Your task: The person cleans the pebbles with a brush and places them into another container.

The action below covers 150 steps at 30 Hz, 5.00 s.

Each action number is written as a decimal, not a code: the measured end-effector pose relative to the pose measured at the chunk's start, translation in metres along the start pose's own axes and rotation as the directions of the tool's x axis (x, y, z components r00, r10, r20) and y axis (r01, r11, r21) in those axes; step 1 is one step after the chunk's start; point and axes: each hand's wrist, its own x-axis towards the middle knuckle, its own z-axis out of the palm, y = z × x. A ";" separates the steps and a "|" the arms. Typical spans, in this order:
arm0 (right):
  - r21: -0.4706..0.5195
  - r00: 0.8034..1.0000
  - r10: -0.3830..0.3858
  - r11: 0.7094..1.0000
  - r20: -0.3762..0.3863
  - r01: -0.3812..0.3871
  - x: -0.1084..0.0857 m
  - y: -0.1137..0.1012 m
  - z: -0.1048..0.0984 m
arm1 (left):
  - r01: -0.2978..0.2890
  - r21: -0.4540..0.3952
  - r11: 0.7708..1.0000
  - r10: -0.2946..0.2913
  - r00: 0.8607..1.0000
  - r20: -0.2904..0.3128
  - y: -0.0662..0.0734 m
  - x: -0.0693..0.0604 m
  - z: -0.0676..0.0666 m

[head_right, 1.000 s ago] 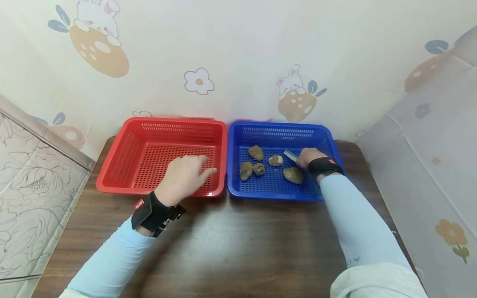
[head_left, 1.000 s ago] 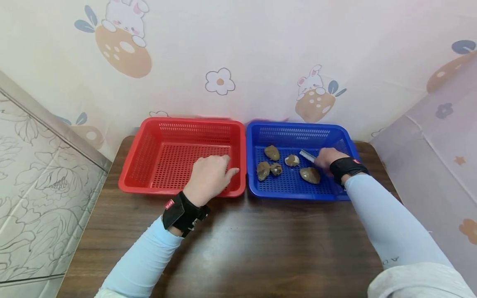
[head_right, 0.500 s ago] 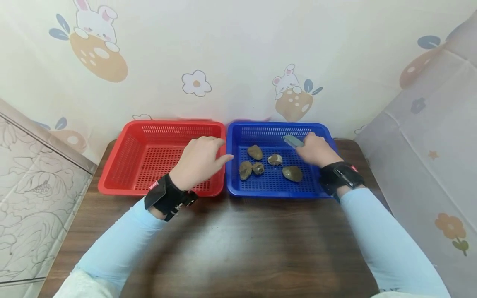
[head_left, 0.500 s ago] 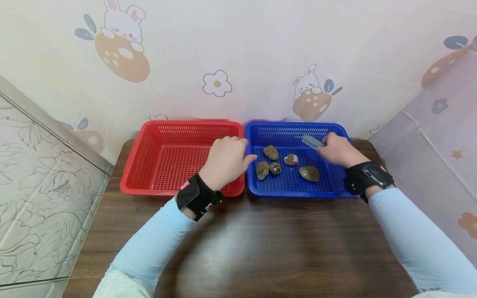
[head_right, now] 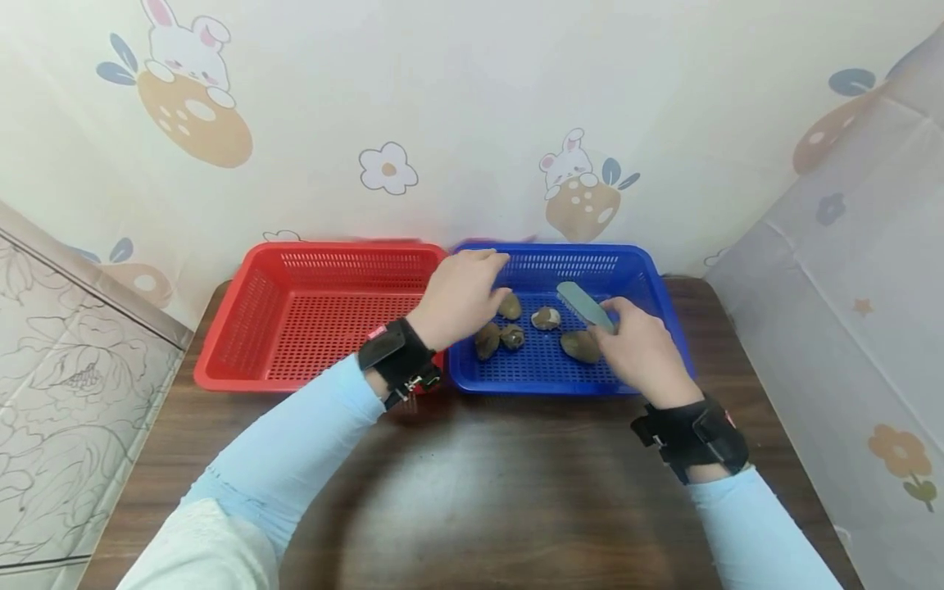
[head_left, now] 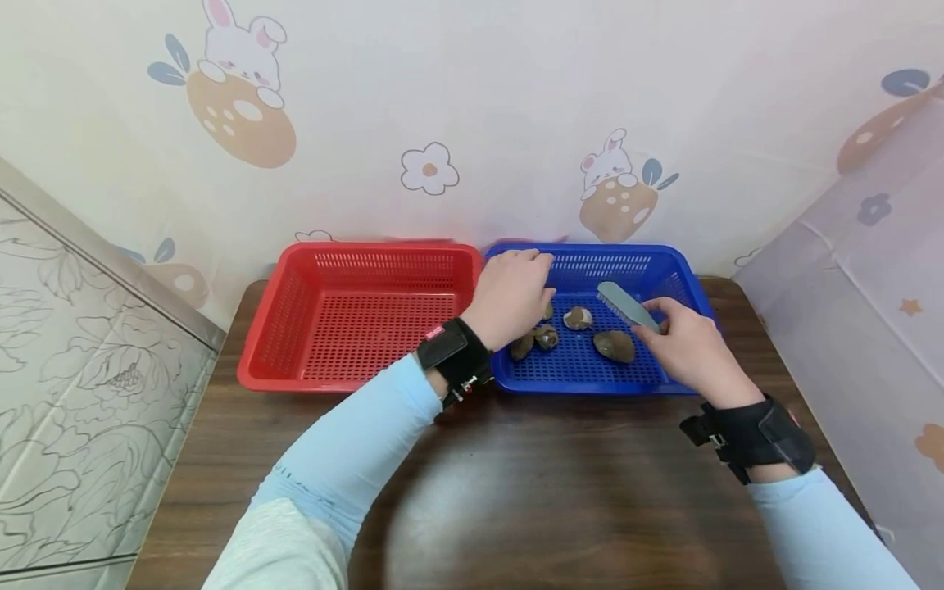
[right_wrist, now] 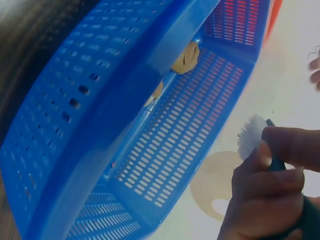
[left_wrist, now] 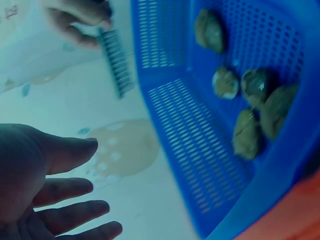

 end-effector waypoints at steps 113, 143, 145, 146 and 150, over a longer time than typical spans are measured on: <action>0.172 0.926 -0.110 0.968 -0.360 0.182 -0.049 -0.035 0.028 | 0.216 -0.971 0.103 -0.140 0.970 0.200 -0.029 -0.076 0.009; 0.077 0.881 -0.232 0.955 -0.412 0.288 -0.063 -0.067 0.067 | 0.146 -0.829 -0.539 -0.162 0.949 0.272 -0.010 -0.090 0.019; 0.043 0.867 -0.242 0.957 -0.435 0.288 -0.062 -0.067 0.068 | 0.144 -0.829 -0.540 -0.166 0.948 0.273 -0.009 -0.089 0.019; 0.026 0.859 -0.247 0.957 -0.447 0.289 -0.062 -0.067 0.068 | 0.143 -0.831 -0.537 -0.168 0.948 0.272 -0.008 -0.089 0.019; -0.027 0.839 -0.257 0.960 -0.480 0.279 -0.059 -0.066 0.068 | 0.139 -0.848 -0.512 -0.193 0.943 0.271 -0.008 -0.089 0.020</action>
